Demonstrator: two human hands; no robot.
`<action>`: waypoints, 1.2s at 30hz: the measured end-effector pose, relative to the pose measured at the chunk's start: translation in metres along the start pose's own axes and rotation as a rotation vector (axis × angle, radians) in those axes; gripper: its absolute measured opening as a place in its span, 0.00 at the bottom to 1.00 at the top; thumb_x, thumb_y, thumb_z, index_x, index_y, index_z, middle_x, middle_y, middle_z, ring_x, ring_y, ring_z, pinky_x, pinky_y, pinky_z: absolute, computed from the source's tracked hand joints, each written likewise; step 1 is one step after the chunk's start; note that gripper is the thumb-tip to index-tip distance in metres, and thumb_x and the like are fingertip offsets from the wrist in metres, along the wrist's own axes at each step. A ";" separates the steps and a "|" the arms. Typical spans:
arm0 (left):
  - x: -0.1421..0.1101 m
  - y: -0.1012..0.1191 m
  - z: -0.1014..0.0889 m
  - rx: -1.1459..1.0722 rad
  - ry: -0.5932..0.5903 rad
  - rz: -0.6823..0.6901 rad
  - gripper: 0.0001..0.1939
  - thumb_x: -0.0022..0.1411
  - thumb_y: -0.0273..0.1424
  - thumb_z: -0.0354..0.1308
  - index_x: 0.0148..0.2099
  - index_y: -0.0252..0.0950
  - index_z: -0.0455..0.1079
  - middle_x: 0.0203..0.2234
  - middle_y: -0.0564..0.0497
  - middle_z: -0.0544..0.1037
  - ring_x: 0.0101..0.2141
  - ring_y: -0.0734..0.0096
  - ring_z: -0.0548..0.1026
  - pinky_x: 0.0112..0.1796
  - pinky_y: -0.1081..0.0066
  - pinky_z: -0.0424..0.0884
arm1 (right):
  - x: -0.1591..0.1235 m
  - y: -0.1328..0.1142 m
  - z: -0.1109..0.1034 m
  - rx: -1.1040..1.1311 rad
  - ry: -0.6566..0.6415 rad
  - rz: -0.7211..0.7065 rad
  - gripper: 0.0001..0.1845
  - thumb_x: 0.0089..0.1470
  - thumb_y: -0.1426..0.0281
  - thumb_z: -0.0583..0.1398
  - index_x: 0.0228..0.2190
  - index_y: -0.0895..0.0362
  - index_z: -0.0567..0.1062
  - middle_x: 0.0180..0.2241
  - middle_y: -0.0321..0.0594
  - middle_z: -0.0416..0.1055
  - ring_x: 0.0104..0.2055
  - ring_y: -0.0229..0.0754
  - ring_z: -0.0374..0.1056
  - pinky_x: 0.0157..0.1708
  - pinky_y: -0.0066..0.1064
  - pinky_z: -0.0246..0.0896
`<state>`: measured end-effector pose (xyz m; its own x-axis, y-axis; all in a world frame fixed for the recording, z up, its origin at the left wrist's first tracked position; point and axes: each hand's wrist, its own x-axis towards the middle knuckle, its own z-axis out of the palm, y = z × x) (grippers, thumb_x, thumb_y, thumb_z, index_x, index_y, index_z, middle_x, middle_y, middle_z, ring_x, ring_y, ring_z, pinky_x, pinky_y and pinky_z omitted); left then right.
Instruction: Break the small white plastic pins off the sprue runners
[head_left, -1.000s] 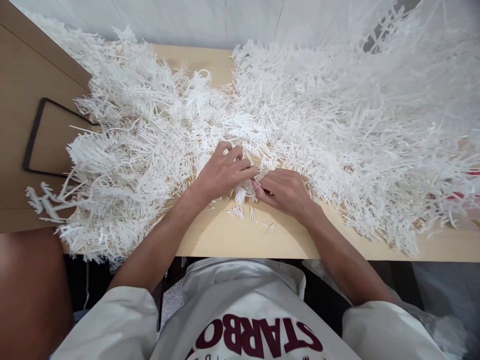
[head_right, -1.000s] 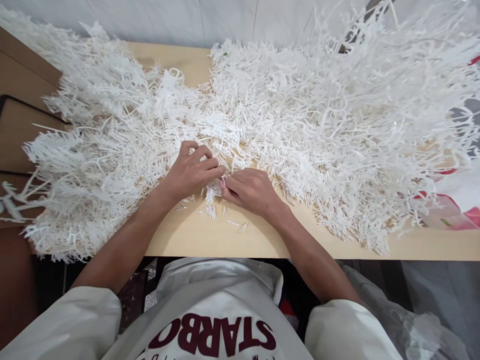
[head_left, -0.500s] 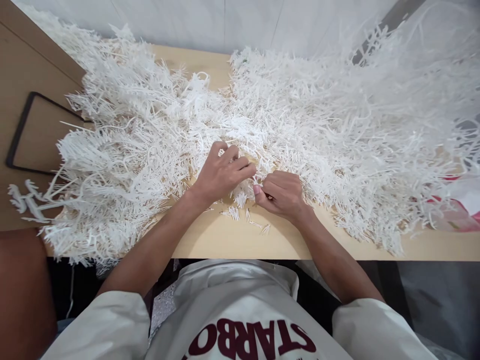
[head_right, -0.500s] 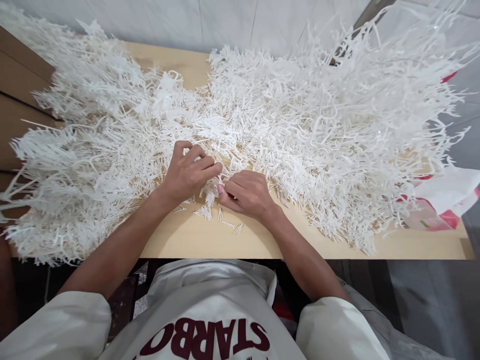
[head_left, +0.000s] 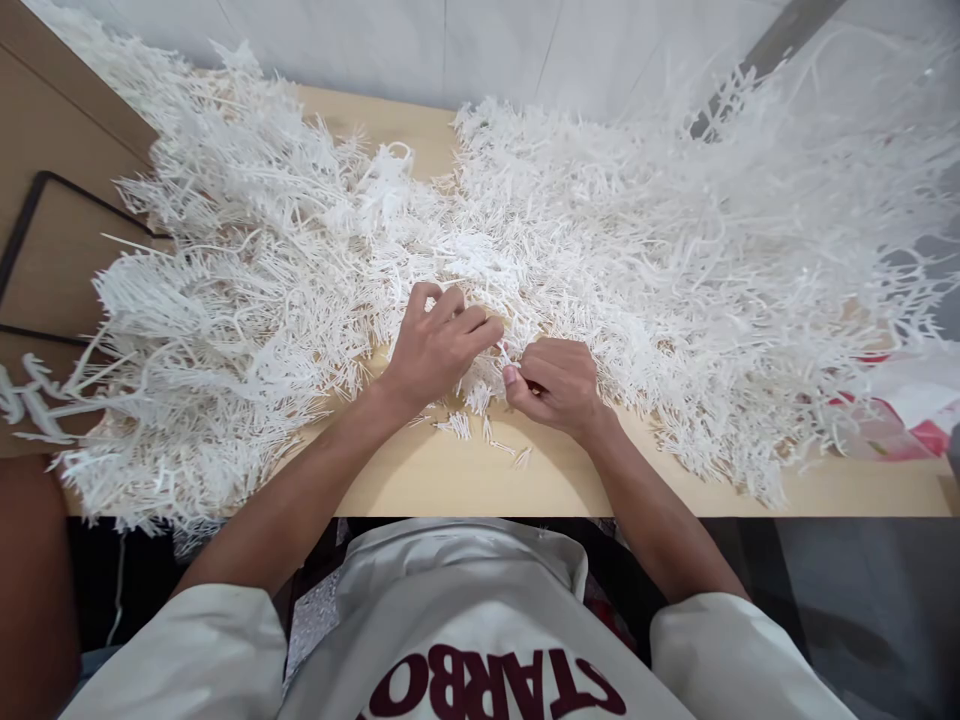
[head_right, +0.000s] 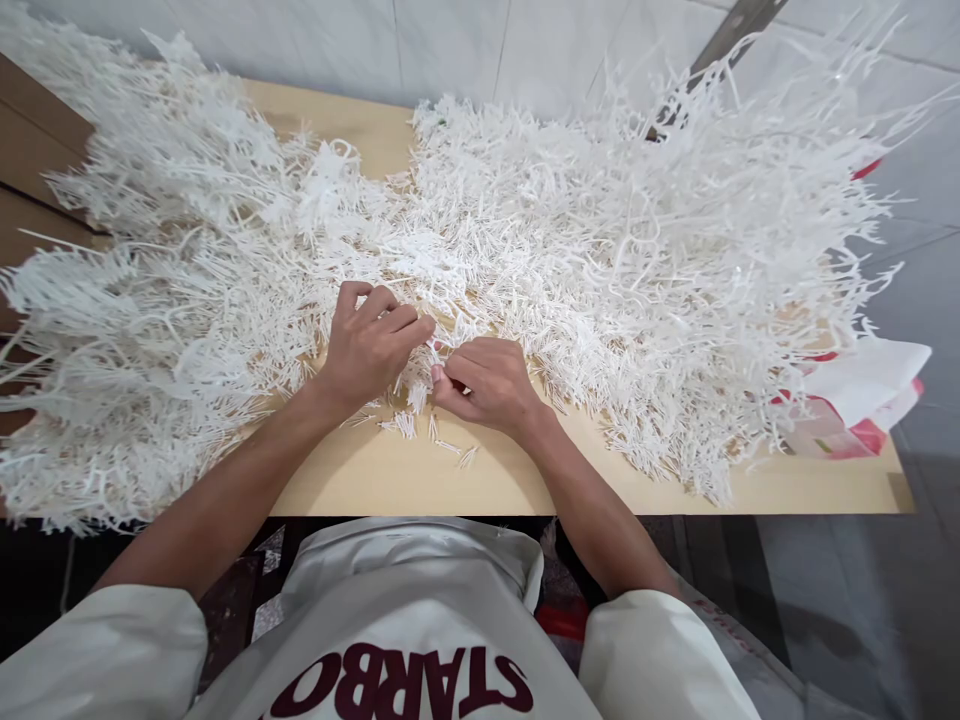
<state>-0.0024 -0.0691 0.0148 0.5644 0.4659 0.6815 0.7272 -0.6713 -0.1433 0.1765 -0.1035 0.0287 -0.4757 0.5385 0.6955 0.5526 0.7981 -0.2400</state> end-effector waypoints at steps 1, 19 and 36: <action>0.000 0.000 0.000 0.000 0.000 -0.003 0.10 0.64 0.20 0.47 0.35 0.39 0.64 0.21 0.56 0.68 0.30 0.73 0.63 0.38 0.64 0.56 | 0.000 0.000 -0.001 0.005 -0.007 -0.002 0.21 0.49 0.77 0.56 0.15 0.55 0.50 0.14 0.28 0.45 0.20 0.31 0.40 0.21 0.28 0.42; -0.013 -0.062 -0.002 0.053 0.152 -0.539 0.18 0.70 0.32 0.40 0.31 0.37 0.66 0.23 0.54 0.72 0.29 0.71 0.67 0.35 0.64 0.58 | -0.012 -0.016 0.002 0.129 -0.001 -0.141 0.18 0.48 0.77 0.55 0.13 0.55 0.53 0.12 0.28 0.47 0.17 0.31 0.43 0.18 0.29 0.43; -0.005 -0.015 -0.005 -0.080 -0.170 0.079 0.08 0.66 0.29 0.50 0.47 0.41 0.66 0.39 0.52 0.77 0.44 0.66 0.70 0.45 0.61 0.59 | -0.011 0.011 0.008 -0.007 0.045 0.248 0.18 0.51 0.63 0.62 0.44 0.53 0.69 0.32 0.36 0.72 0.34 0.39 0.68 0.37 0.35 0.63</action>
<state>-0.0180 -0.0645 0.0173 0.6813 0.4959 0.5384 0.6484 -0.7502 -0.1296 0.1821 -0.0990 0.0126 -0.2935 0.7051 0.6455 0.6537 0.6407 -0.4026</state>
